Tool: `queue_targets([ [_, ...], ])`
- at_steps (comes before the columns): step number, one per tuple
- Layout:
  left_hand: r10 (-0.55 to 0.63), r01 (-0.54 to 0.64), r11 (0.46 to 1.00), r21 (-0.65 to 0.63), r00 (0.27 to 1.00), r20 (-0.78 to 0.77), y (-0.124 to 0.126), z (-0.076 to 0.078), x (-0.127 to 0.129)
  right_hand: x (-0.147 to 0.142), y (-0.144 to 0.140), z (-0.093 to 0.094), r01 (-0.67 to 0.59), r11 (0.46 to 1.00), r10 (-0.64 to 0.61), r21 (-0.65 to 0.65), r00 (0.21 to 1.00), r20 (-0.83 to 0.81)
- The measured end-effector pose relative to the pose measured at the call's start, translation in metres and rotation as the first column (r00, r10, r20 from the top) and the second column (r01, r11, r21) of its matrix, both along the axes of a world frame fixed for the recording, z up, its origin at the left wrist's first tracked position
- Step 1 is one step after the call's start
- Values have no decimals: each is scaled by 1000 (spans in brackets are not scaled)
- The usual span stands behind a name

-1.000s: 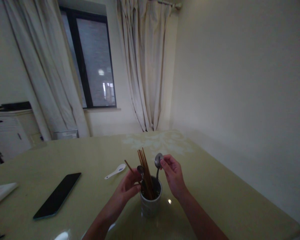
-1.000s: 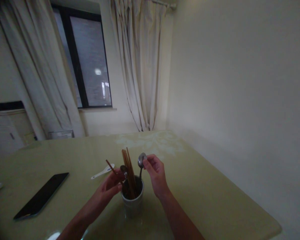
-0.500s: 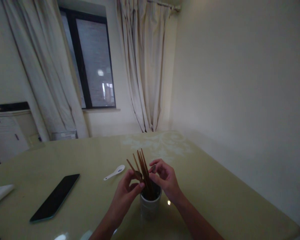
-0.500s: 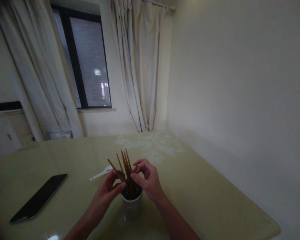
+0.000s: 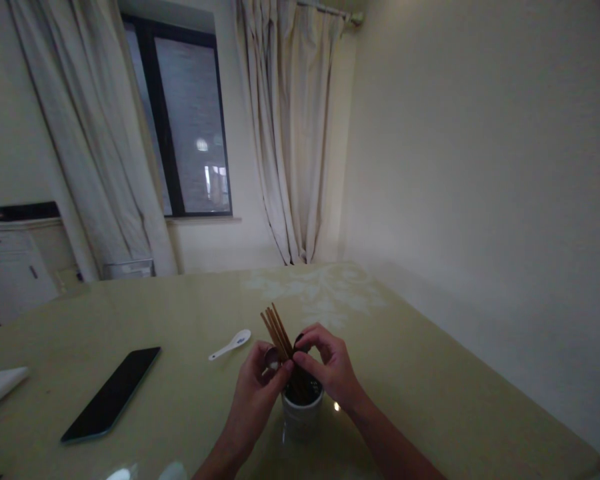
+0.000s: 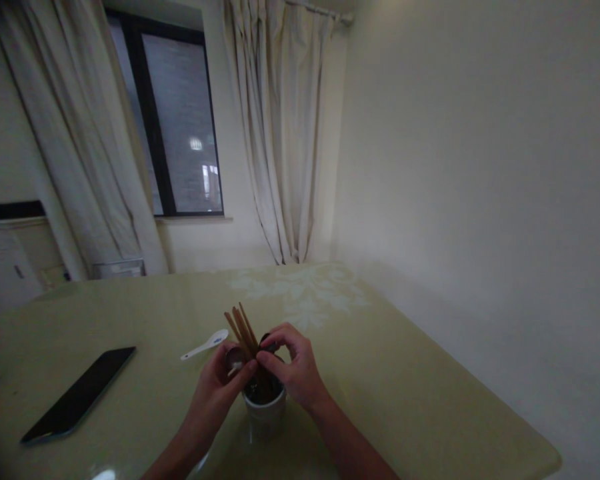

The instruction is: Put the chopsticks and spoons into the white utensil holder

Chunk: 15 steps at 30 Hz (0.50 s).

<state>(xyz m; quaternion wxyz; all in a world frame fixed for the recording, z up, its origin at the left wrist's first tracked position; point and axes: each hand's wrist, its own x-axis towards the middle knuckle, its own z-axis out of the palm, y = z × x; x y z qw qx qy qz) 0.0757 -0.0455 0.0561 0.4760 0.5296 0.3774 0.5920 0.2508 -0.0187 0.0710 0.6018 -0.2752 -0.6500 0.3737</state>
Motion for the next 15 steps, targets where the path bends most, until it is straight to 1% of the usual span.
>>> queue_targets([
  [3,15,-15,1000,-8,1000,-12,-1,-3,1,-1,-1,0,10,1000,-10,7,1000,8],
  [7,12,-12,1000,17,1000,6,-1,-6,3,-2,0,0,25,1000,-25,15,1000,10],
  [12,-11,13,998,56,999,-43,-6,0,1,-2,-1,0,25,1000,-25,-13,999,-28],
  [15,-15,21,997,78,997,-75,-10,3,-3,-1,-2,3,51,997,-55,-54,995,-80],
])
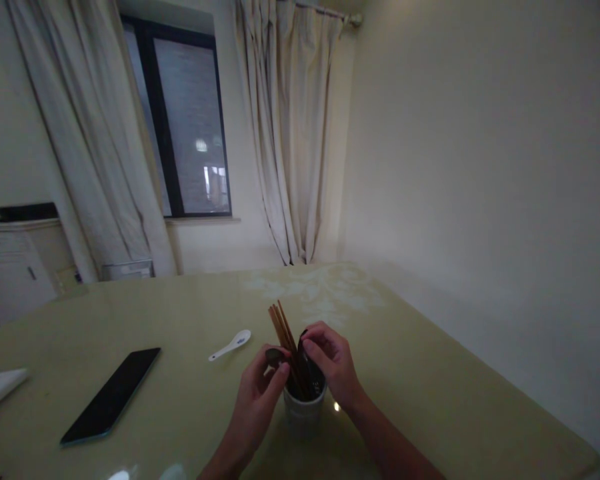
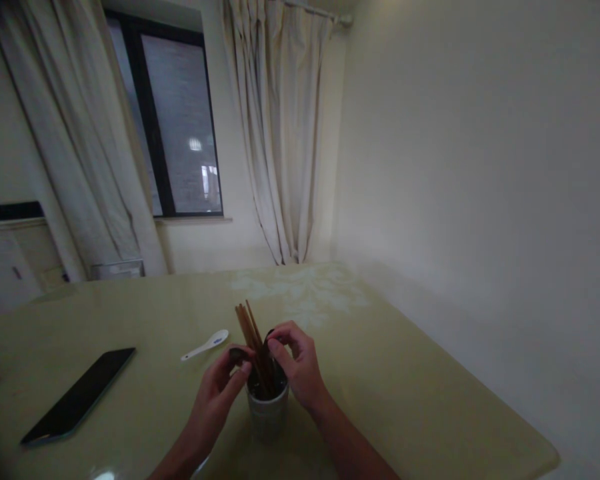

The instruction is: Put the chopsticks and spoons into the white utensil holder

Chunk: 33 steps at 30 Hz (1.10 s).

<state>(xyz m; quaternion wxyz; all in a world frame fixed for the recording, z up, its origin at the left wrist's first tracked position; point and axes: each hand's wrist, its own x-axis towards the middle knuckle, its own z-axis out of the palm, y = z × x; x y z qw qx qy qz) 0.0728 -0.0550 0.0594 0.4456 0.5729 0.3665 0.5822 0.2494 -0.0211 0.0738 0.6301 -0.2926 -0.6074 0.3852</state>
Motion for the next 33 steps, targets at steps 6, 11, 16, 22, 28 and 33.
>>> queue_targets([
  [6,20,-2,993,121,989,-146,0,-4,-6,3,-2,11,34,999,-34,-1,993,-112],
  [11,15,3,993,117,988,-151,4,-12,-3,5,-2,14,95,995,-95,-1,985,-144],
  [16,32,-26,994,104,998,-54,6,-19,0,4,-3,8,37,999,-34,27,993,-111],
  [22,22,-23,996,86,1000,6,8,-19,-2,-1,-5,2,43,995,-50,90,996,76],
  [28,28,-30,998,51,999,43,10,-18,1,2,1,3,121,992,-122,28,989,77],
  [33,37,-38,999,24,998,47,14,-20,0,0,10,-5,-30,971,-2,-237,991,-135],
])
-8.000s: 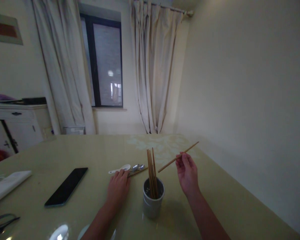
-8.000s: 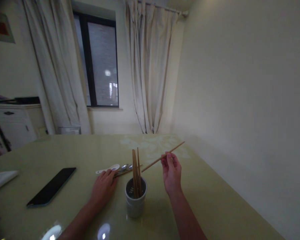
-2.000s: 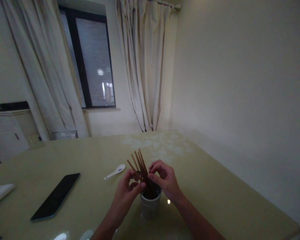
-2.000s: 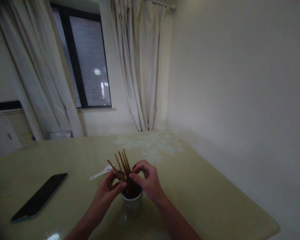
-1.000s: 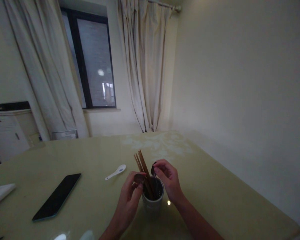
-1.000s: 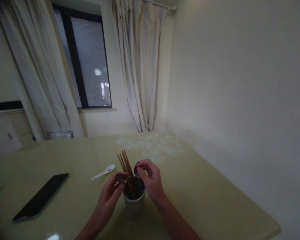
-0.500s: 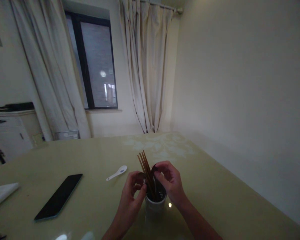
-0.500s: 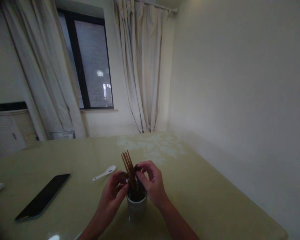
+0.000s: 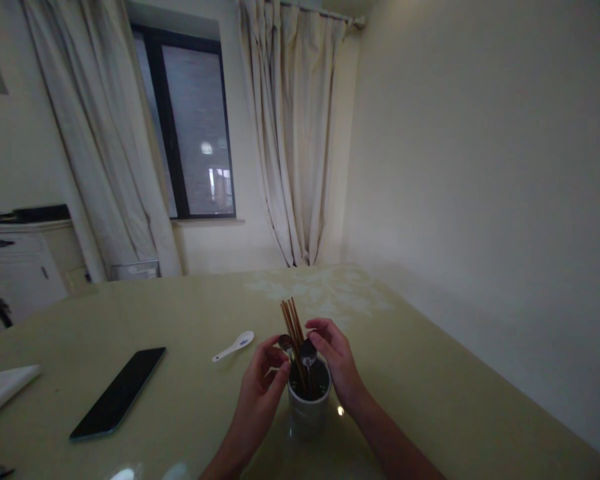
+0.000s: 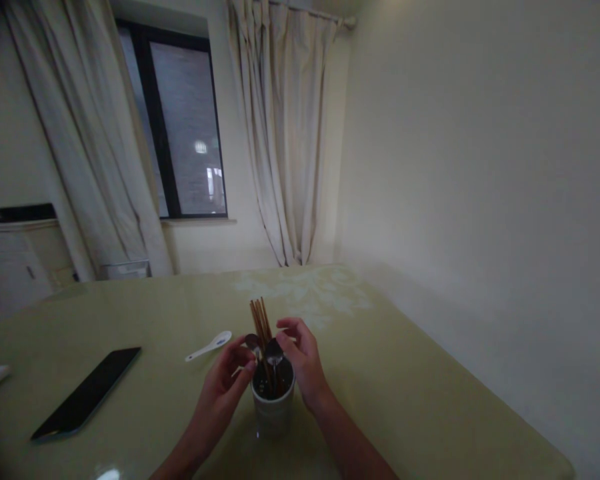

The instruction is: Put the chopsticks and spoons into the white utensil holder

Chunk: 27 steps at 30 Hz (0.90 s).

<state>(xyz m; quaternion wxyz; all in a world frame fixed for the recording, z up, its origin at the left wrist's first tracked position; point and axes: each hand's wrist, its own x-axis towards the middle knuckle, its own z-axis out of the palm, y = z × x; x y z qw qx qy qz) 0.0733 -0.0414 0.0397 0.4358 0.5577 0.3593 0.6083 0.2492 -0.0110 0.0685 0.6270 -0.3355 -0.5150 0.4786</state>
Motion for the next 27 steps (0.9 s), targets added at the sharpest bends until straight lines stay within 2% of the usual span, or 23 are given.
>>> queue_targets([
  [4,15,-15,1000,6,999,-38,0,0,1,-7,6,-10,-128,987,110,-99,980,-166],
  [7,46,-44,999,26,994,-101,4,1,-4,-10,9,-14,-160,980,127,-118,961,-245],
  [8,76,-72,997,39,987,-144,8,1,-8,-11,10,-15,-160,979,122,-127,956,-266],
  [10,212,-190,976,103,934,-287,17,1,-22,-12,12,-16,-151,977,100,-152,949,-298],
  [11,324,-283,946,160,864,-385,22,0,-32,-12,13,-16,-147,976,92,-161,948,-305],
  [12,455,-378,890,254,752,-477,27,-1,-43,-11,13,-16,-148,975,91,-168,947,-308],
  [14,611,-502,779,376,470,-638,36,-4,-64,-11,13,-16,-170,969,108,-179,945,-309],
  [15,628,-554,736,389,345,-697,39,-7,-73,-11,13,-16,-185,965,119,-188,942,-313],
  [16,608,-591,712,379,250,-753,41,-10,-82,-11,13,-17,-201,959,130,-201,939,-317],
  [18,521,-628,706,328,147,-841,45,-17,-94,-10,15,-20,-230,943,145,-241,935,-322],
  [20,436,-608,746,271,139,-889,48,-23,-101,-11,19,-25,-249,921,150,-300,937,-316],
  [22,396,-564,796,222,207,-894,51,-26,-104,-11,25,-32,-228,904,121,-361,948,-296],
  [25,411,-523,837,160,408,-815,54,-24,-99,-12,34,-41,-150,905,59,-398,971,-231],
  [27,433,-473,867,156,559,-707,52,-20,-87,-12,35,-43,-132,912,66,-389,982,-177],
])
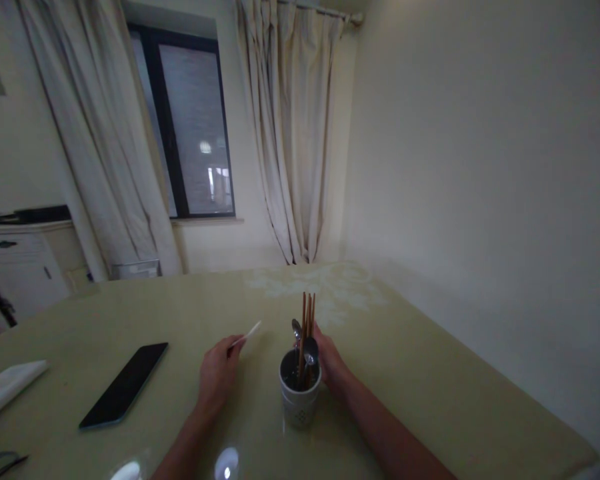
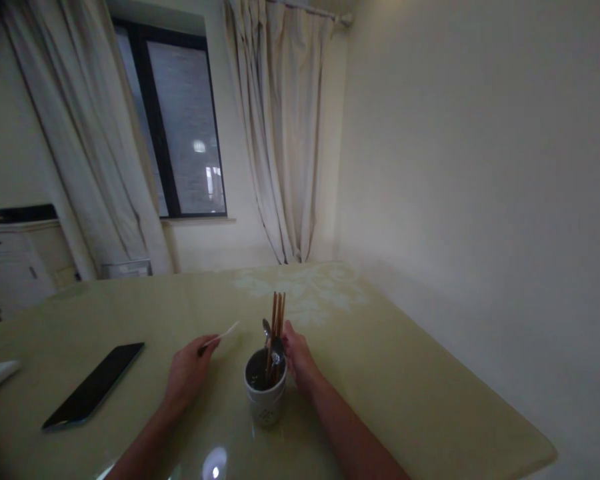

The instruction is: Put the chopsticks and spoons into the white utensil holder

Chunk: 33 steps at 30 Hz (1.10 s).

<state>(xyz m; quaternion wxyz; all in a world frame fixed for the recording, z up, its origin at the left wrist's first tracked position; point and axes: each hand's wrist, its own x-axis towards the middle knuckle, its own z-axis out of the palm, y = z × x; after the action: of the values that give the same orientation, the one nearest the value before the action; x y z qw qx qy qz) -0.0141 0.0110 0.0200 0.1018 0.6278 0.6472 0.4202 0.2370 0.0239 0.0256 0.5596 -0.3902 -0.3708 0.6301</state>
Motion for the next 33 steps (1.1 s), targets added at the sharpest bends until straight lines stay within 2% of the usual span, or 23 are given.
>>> queue_targets([
  [2,-135,124,986,109,986,100,-5,4,16,1,-2,0,-22,999,21,23,999,33],
  [4,-269,244,951,191,955,120,-13,7,32,1,-6,3,-34,997,30,67,998,63],
  [9,-475,443,872,209,869,137,-30,11,60,1,-14,11,-12,982,-11,188,993,117],
  [12,-490,450,867,214,846,208,-34,13,64,2,-14,16,62,962,-93,266,990,106],
  [14,-456,413,889,197,836,306,-35,16,63,8,-12,21,183,937,-219,299,971,92],
  [15,-437,402,899,171,819,372,-35,18,61,13,-10,23,268,912,-307,311,948,86],
  [17,-422,436,894,99,750,510,-37,22,57,27,-5,28,447,830,-493,335,868,64],
  [19,-466,561,827,36,648,602,-41,25,53,44,1,34,592,734,-627,333,779,0],
  [21,-549,713,701,18,522,653,-45,27,53,59,5,41,691,667,-693,279,713,-110],
  [23,-609,813,581,38,404,682,-50,27,58,70,7,48,732,645,-697,220,681,-224],
  [24,-622,834,549,51,367,691,-52,26,62,74,6,52,731,650,-681,208,681,-269],
  [25,-628,839,541,61,354,693,-53,26,66,76,4,55,718,661,-655,216,693,-301],
  [27,-619,808,586,63,396,678,-55,25,73,77,-1,63,674,685,-591,277,736,-329],
  [29,-587,743,667,50,482,650,-56,25,77,74,-10,68,627,692,-546,359,779,-309],
  [31,-538,667,744,34,567,624,-56,25,78,69,-19,71,575,682,-546,452,811,-209],
  [33,-501,616,787,24,616,608,-56,26,78,62,-28,72,487,682,-556,546,830,-46],
])
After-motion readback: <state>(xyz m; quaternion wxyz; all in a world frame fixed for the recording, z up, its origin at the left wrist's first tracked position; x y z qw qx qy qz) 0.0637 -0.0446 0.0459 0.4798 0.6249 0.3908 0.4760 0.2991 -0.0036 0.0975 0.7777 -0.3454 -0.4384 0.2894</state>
